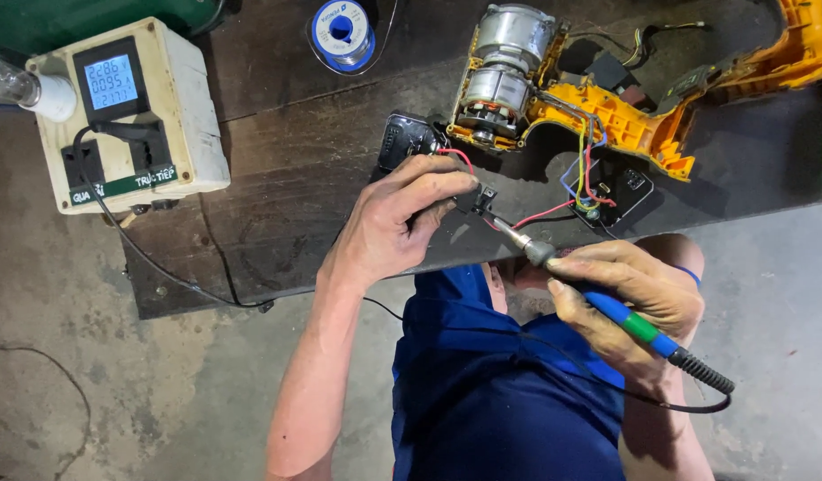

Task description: Soldering wires to a trigger switch while repairing a disassembled yellow power drill on a workbench.

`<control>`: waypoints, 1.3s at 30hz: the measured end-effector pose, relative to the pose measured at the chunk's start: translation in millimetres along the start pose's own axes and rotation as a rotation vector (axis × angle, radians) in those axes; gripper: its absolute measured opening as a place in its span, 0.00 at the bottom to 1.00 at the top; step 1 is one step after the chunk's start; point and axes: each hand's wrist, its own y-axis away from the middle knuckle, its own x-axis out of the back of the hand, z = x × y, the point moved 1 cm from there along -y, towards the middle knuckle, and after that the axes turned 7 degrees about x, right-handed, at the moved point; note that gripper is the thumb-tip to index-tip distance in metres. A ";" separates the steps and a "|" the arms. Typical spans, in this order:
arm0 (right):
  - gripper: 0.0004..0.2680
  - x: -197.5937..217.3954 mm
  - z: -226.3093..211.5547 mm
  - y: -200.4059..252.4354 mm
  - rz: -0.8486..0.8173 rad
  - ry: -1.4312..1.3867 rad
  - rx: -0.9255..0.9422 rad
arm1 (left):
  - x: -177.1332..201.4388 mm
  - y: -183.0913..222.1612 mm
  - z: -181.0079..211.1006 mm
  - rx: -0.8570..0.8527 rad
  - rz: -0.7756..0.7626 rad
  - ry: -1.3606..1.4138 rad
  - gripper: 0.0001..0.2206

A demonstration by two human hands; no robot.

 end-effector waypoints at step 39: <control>0.06 -20.9 -8.6 16.8 0.030 0.142 0.257 | -3.0 2.1 0.4 -0.077 0.072 -0.070 0.19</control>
